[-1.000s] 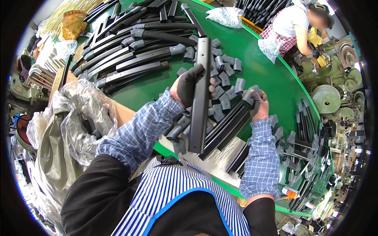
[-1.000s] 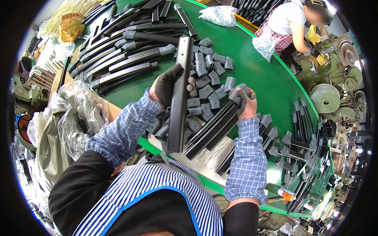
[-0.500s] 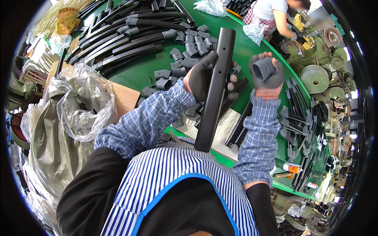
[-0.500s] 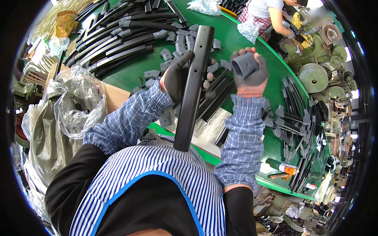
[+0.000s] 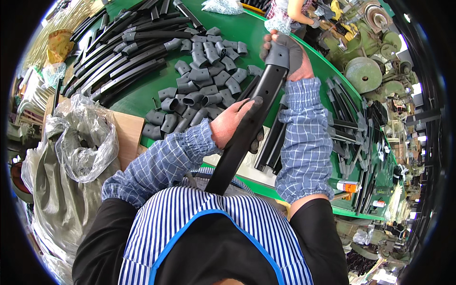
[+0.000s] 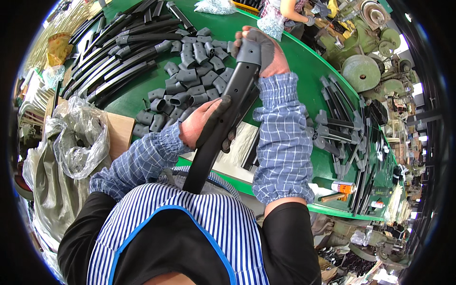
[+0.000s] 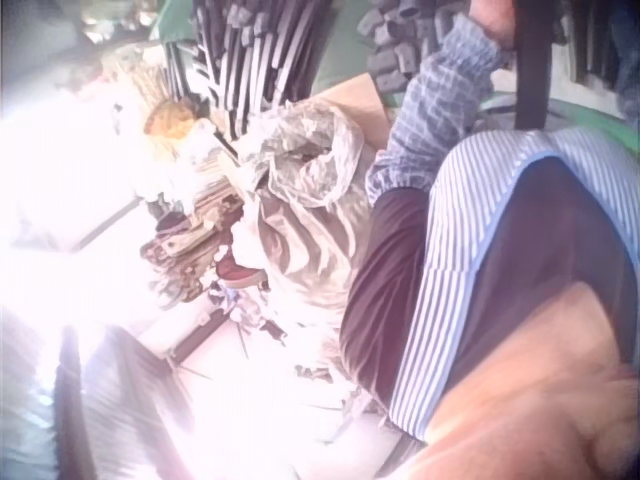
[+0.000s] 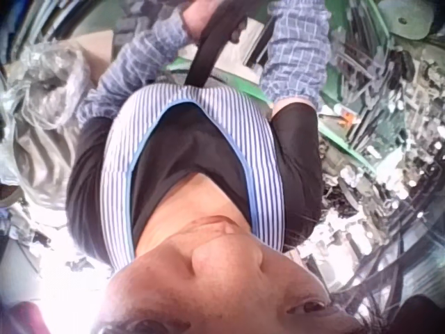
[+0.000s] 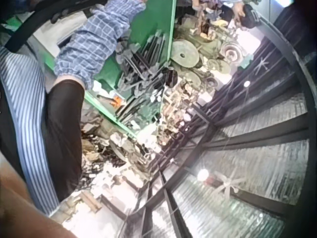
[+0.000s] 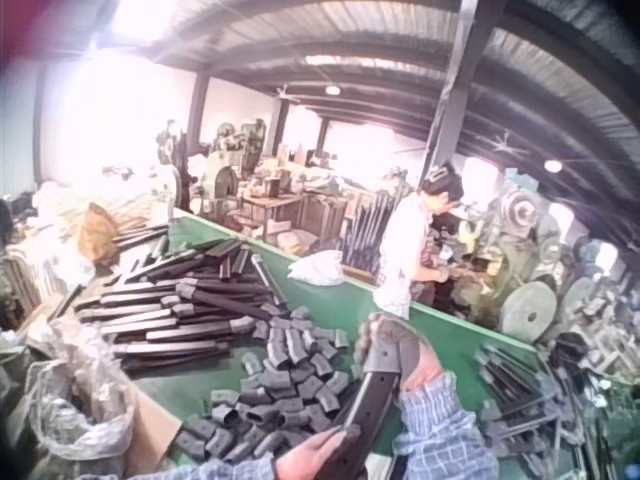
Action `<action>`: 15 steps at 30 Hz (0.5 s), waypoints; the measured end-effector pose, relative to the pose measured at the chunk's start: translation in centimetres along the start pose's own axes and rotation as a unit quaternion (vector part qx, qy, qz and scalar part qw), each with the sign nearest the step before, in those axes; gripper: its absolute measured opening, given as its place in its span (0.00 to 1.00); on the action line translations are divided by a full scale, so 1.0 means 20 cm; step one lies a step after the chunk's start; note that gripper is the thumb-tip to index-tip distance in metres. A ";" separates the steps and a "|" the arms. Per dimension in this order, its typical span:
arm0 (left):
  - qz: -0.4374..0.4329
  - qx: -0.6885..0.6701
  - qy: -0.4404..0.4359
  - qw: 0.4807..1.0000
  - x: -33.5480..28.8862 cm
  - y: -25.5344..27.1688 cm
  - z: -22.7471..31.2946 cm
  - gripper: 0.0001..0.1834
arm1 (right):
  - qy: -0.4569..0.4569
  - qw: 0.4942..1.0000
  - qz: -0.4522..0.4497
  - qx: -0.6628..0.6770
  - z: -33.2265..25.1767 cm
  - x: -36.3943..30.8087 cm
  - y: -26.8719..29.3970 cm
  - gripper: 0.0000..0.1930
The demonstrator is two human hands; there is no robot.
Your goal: The person picks up black plastic rods and gray plastic caps from a green worktable, sprays the rods with an aerosol can, and fits the caps onto the rod ends. They repeatedly retrieve rods from a cardboard box, spray them, and assemble the caps, placing finished units back on the table.
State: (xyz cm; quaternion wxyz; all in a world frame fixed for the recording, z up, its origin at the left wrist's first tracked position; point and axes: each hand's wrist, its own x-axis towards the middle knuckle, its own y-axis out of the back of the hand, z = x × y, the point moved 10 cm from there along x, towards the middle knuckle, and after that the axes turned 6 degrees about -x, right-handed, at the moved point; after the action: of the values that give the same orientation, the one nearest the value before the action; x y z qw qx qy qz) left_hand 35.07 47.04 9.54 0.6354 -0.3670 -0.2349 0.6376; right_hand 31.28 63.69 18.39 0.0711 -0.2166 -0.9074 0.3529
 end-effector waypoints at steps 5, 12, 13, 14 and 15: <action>0.003 -0.029 0.020 0.999 -0.04 0.04 -0.04 0.25 | 0.169 0.985 0.026 -0.006 -0.02 -0.06 0.08 0.10; -0.001 0.139 -0.022 0.990 -0.01 0.08 0.03 0.25 | 0.062 0.997 0.010 -0.045 0.09 -0.05 0.16 0.06; 0.000 0.143 -0.022 0.989 -0.01 0.07 0.03 0.25 | 0.064 0.997 0.002 -0.041 0.09 -0.06 0.15 0.07; 0.008 0.098 0.005 0.995 -0.01 0.08 0.00 0.25 | 0.082 0.995 0.021 -0.051 0.08 -0.07 0.16 0.08; 0.001 0.052 0.029 0.998 -0.01 0.07 -0.02 0.25 | 0.101 0.992 0.039 -0.061 0.08 -0.08 0.17 0.09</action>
State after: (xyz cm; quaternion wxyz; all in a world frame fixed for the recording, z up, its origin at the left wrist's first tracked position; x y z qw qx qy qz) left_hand 34.42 46.58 8.26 0.6592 -0.3524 -0.1826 0.6388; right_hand 33.53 64.28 14.96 0.1350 -0.2903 -0.9065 0.2753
